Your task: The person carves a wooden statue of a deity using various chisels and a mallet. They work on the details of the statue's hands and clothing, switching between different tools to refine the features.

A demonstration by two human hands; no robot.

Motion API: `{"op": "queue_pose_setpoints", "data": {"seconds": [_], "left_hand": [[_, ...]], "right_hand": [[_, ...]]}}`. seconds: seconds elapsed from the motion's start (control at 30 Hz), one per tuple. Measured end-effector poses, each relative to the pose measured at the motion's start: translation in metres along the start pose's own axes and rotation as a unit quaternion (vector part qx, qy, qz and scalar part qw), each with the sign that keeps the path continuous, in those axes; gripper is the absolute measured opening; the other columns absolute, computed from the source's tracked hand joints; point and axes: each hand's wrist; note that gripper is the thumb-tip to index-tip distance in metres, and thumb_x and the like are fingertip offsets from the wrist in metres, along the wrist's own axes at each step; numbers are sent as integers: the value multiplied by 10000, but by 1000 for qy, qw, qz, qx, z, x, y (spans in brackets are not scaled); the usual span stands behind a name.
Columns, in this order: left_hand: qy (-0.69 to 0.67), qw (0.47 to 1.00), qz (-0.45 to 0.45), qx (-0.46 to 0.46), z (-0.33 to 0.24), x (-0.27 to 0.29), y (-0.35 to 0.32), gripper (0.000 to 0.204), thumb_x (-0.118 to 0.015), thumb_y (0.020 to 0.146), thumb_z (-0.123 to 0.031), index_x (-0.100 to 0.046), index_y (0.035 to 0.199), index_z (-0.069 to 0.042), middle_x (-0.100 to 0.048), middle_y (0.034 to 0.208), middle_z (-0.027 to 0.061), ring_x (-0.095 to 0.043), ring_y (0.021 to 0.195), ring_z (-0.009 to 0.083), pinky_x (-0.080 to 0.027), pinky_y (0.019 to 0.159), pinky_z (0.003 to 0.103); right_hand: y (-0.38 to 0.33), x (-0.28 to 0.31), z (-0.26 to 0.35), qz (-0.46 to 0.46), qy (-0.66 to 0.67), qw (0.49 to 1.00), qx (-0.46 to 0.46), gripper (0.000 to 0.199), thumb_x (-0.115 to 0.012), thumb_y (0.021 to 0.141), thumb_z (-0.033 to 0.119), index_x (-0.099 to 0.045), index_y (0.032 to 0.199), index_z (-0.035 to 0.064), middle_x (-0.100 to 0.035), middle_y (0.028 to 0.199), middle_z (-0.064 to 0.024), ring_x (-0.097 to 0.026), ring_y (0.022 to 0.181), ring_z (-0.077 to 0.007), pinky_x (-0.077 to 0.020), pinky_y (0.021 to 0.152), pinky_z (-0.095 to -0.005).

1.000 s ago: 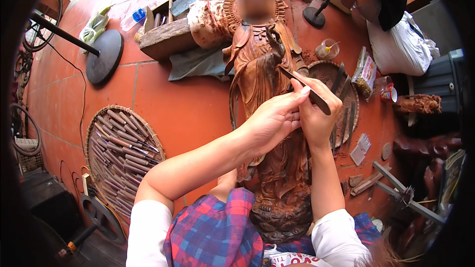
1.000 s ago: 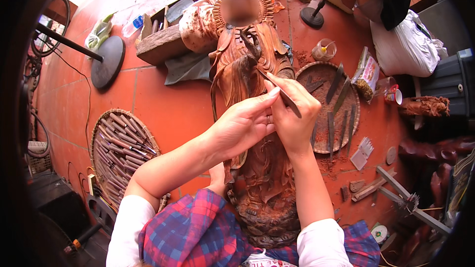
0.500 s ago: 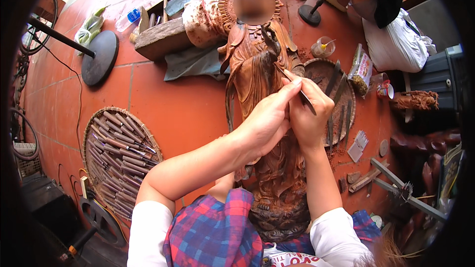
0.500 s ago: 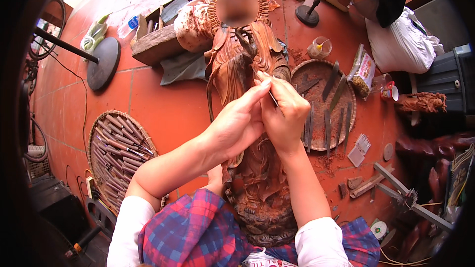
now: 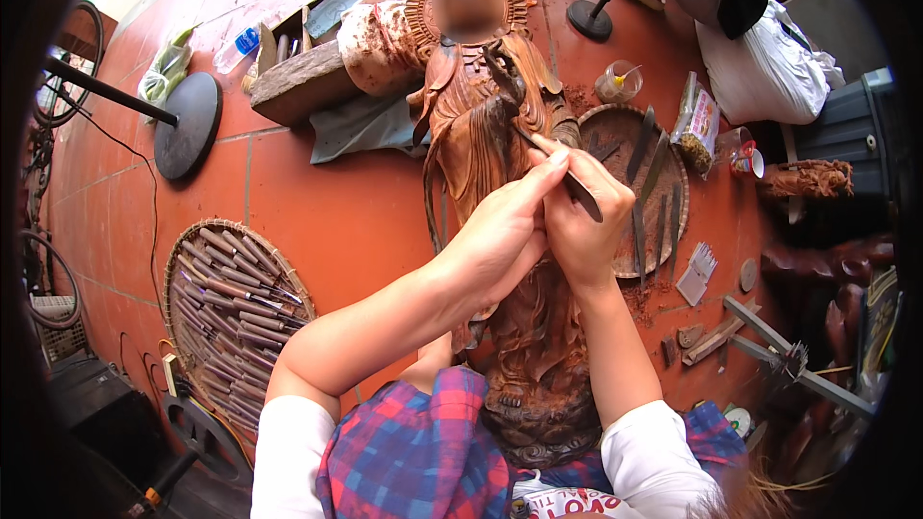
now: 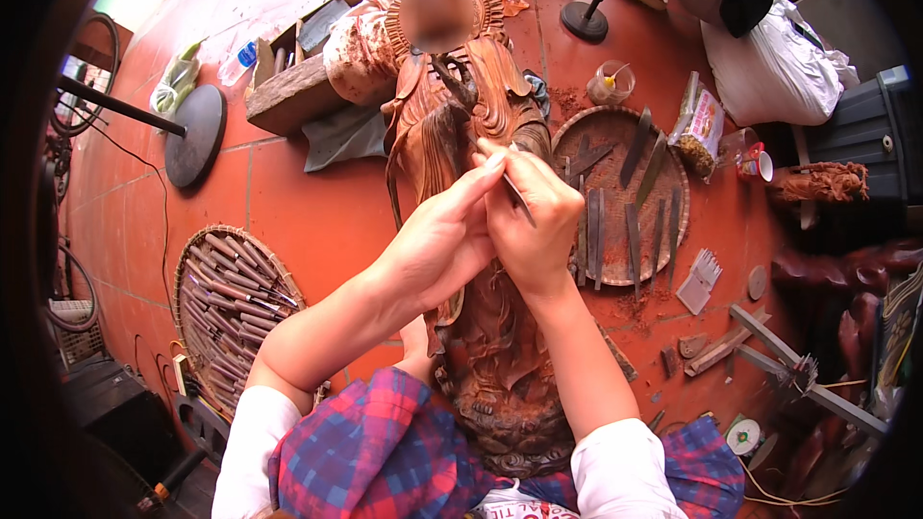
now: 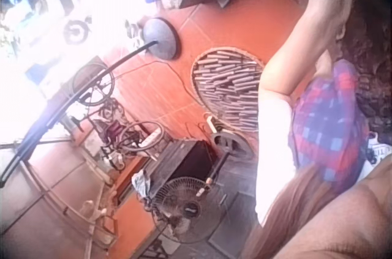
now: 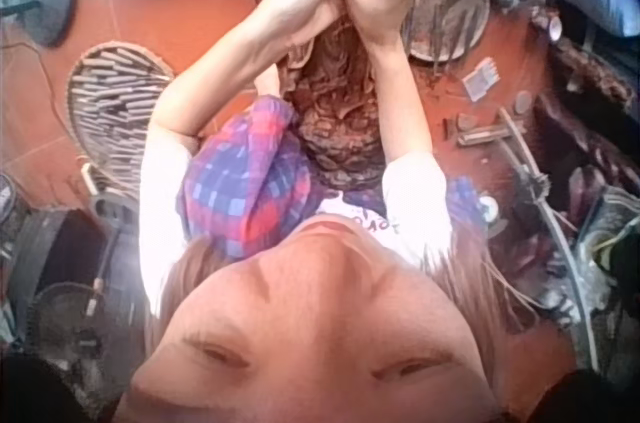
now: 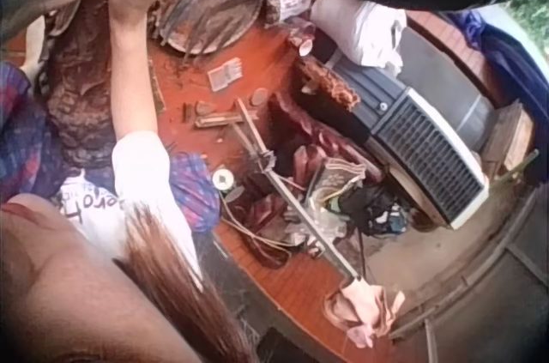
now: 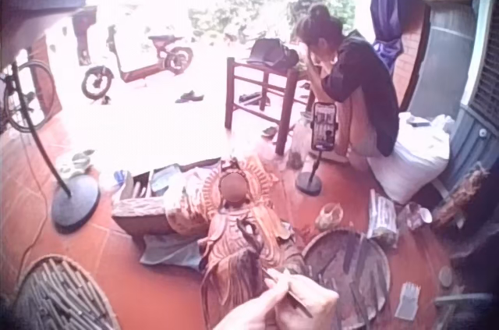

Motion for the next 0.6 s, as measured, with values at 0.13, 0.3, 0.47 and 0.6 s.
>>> {"op": "queue_pose_setpoints", "data": {"seconds": [0.13,0.3,0.47,0.6], "left_hand": [[-35,999,-25,-1,2,-1,-6,358,-472,1065,-317,-532,1336,-92,-579,1302,45,-543,1196,123,-430,1050,343],[7,1000,-23,-4,2,-3,0,377,-468,1065,-328,-525,1342,-79,-576,1312,55,-545,1204,137,-430,1051,345],[-11,1000,8,17,2,3,-8,392,-465,1066,-330,-518,1345,-61,-572,1315,59,-540,1220,150,-428,1062,347],[14,1000,-25,-1,3,-5,0,402,-452,1069,-336,-508,1362,-67,-565,1334,65,-539,1231,159,-424,1072,355]], "right_hand": [[-1,-3,1,-22,-12,1000,18,235,-633,819,-31,-707,1042,-25,-709,929,-199,-710,853,-342,-555,762,-373],[0,-3,1,-30,2,1000,-3,226,-640,817,-32,-701,1035,-38,-706,919,-201,-708,856,-354,-552,767,-374],[-1,1,-1,-1,30,999,20,236,-641,803,-52,-702,1030,-42,-709,909,-202,-714,844,-345,-551,768,-370],[1,-4,4,-45,8,999,-25,236,-638,802,-51,-708,1027,-47,-714,920,-201,-715,849,-343,-549,778,-356]]}}
Point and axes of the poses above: each hand's wrist, its own y-axis towards the middle knuckle, its own x-axis out of the back of the hand, z = x × y
